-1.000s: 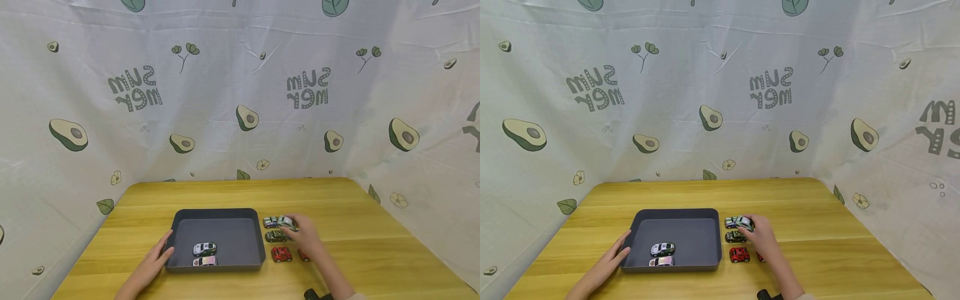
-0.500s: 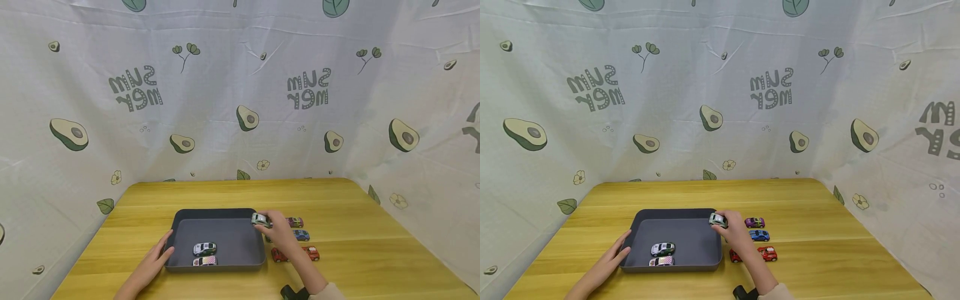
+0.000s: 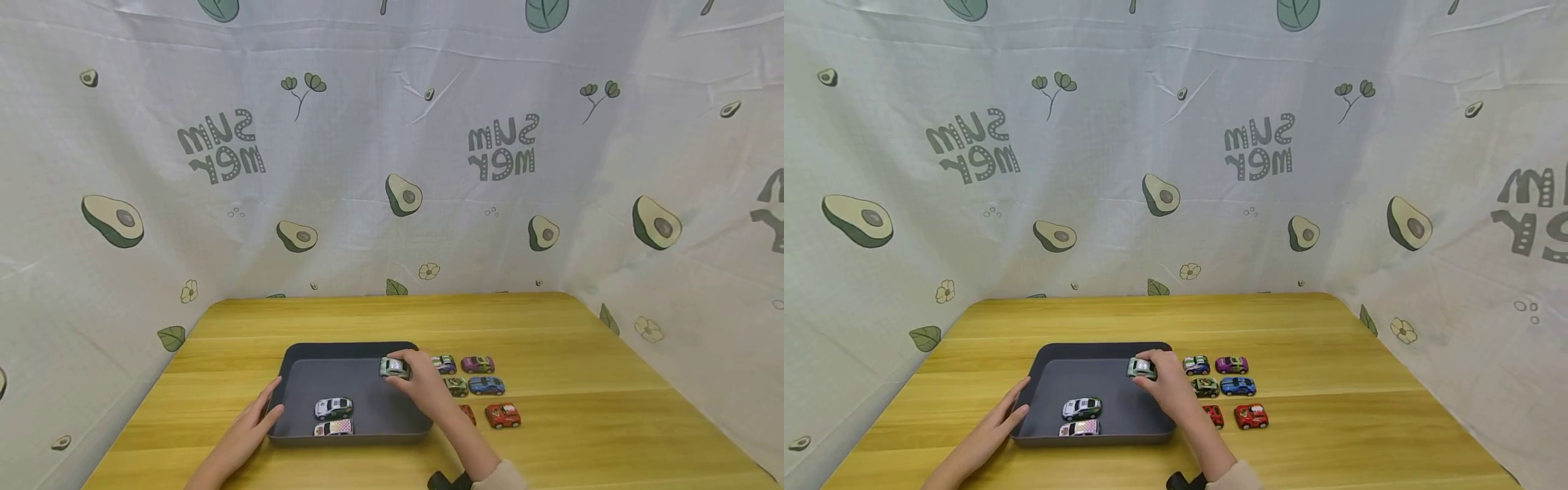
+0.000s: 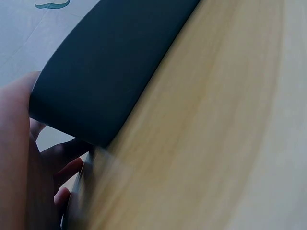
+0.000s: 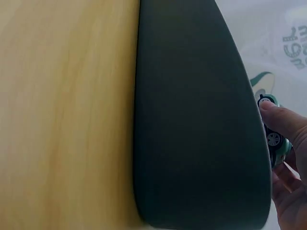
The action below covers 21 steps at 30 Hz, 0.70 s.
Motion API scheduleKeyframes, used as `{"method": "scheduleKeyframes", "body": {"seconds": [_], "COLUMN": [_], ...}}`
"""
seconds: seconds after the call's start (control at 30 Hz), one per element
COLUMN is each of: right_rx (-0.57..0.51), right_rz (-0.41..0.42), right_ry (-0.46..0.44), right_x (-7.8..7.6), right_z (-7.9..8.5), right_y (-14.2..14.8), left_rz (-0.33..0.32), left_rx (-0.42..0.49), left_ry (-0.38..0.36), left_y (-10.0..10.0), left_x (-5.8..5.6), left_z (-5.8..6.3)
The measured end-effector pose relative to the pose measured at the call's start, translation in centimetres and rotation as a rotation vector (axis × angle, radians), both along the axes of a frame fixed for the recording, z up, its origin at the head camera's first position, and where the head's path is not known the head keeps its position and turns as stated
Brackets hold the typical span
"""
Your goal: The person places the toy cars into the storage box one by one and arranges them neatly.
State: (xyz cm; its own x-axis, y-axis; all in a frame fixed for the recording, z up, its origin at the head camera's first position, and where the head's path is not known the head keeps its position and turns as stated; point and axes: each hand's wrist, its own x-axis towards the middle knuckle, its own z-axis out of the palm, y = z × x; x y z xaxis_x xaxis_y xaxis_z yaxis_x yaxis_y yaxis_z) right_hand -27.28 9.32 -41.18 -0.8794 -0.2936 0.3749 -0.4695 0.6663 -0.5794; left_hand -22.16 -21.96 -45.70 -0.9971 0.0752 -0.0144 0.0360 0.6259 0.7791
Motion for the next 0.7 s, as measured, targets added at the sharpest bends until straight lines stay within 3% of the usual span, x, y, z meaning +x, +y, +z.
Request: {"method": "scheduleKeyframes", "body": {"seconds": [0.2,0.4,0.7], "right_rx": [-0.005,-0.002,0.065], "right_rz": [0.039,0.061,0.092], "right_ry": [0.013,-0.040,-0.062], "right_x": [0.0,-0.1,-0.4], "right_z": [-0.2,-0.5,-1.6], "right_y": [-1.7,-3.6,-6.1], "left_rz": [0.004,0.000,-0.004], "left_rx": [0.011,0.006,0.019], "left_ry": [0.002,0.006,0.015], "left_y": [-0.1,-0.1,0.0], "left_x": [0.0,0.1,0.0], "left_z": [0.0,0.0,-0.1]}}
